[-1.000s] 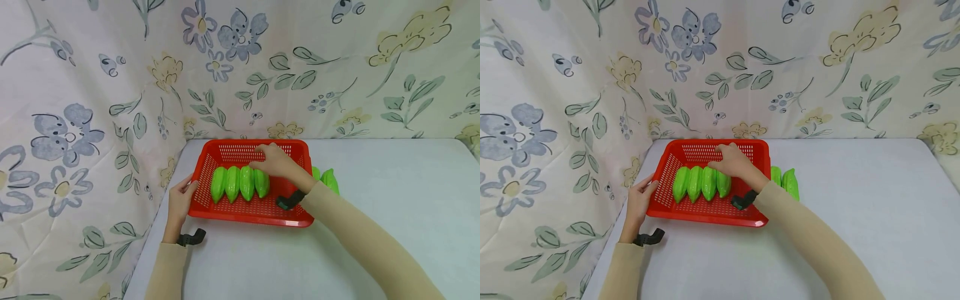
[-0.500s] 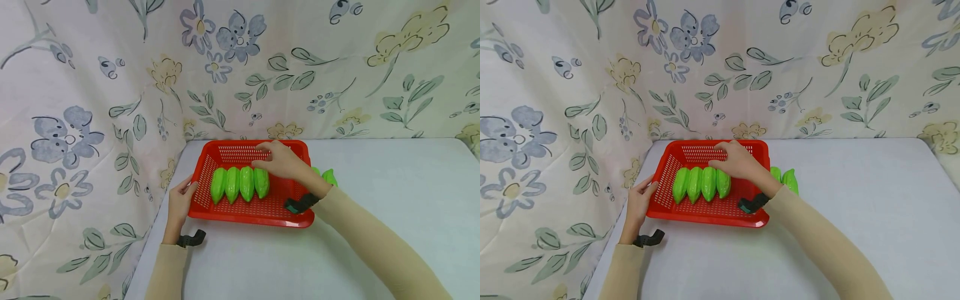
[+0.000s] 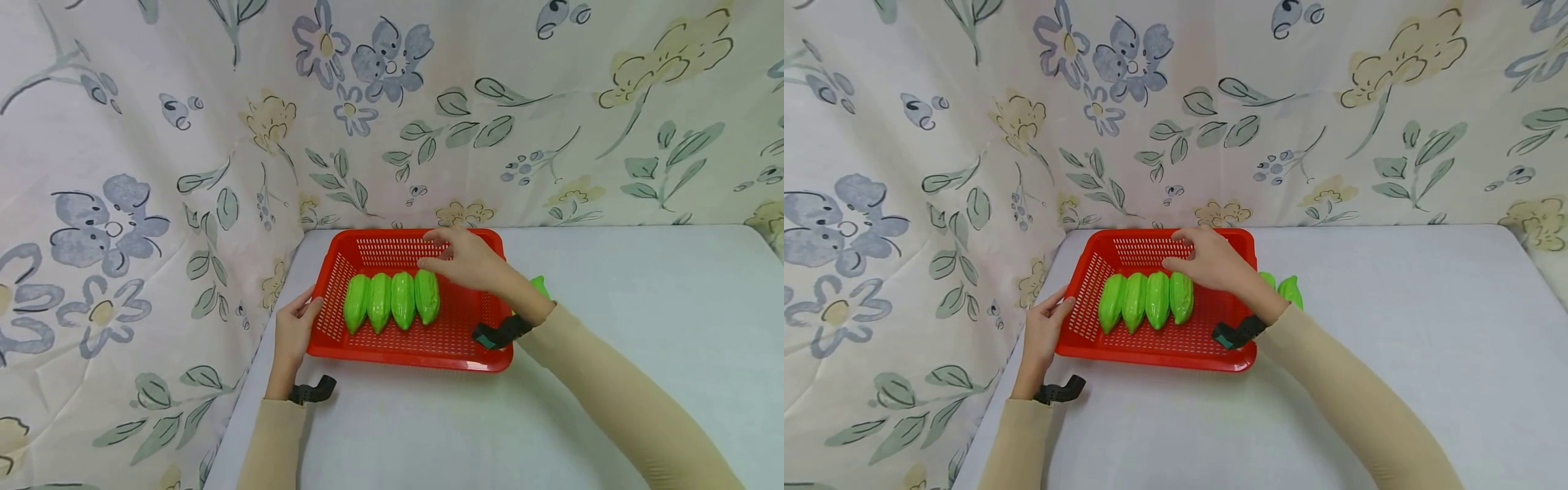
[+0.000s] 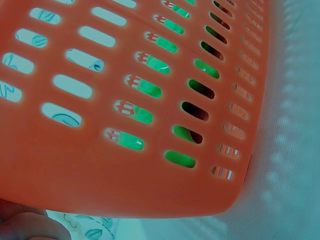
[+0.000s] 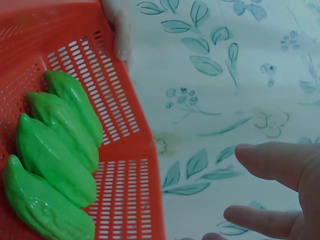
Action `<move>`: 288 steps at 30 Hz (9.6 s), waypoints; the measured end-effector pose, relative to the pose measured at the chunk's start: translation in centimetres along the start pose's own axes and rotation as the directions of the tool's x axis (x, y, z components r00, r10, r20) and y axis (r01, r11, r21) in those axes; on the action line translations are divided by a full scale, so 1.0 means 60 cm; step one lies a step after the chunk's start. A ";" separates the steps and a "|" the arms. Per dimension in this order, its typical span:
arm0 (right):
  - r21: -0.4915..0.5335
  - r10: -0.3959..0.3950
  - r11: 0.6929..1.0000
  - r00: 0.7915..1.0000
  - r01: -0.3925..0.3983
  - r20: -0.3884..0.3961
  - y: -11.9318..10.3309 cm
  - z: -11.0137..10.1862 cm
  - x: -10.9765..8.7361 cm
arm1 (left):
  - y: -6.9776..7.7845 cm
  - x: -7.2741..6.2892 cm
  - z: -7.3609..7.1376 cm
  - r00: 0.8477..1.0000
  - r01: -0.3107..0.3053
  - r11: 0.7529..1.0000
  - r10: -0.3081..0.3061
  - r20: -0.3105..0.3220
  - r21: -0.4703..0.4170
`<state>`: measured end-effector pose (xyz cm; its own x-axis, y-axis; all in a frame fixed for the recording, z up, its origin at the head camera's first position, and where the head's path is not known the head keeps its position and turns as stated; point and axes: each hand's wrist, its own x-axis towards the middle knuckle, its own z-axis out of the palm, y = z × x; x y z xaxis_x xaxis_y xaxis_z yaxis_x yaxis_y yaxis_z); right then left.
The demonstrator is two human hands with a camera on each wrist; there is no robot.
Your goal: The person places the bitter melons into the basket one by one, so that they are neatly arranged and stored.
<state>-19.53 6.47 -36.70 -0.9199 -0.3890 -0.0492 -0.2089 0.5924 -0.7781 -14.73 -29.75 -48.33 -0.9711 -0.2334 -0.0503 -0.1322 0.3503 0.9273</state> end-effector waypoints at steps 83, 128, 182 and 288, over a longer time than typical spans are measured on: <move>-0.296 0.199 0.932 0.978 -0.210 -0.066 0.240 -0.043 -0.139 | 0.002 0.002 0.002 1.000 -0.026 0.999 0.026 -0.001 -0.037; -0.245 0.185 0.948 0.977 -0.206 -0.105 0.214 -0.087 -0.151 | 0.014 -0.005 0.000 1.000 -0.004 0.999 0.005 0.016 -0.041; -0.229 -0.003 0.973 0.994 -0.022 -0.109 0.061 -0.053 -0.069 | 0.004 -0.001 -0.001 1.000 -0.007 0.999 0.007 0.005 -0.037; -0.309 0.161 0.942 0.985 -0.133 0.068 0.015 0.012 -0.018 | 0.003 -0.001 0.000 1.000 -0.004 0.999 0.005 0.010 -0.050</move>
<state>-18.51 6.92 -37.77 -0.9168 -0.3355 -0.2166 -0.1771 0.8277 -0.5325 -14.72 -29.69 -48.17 -0.9736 -0.2230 -0.0496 -0.1181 0.3056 0.9448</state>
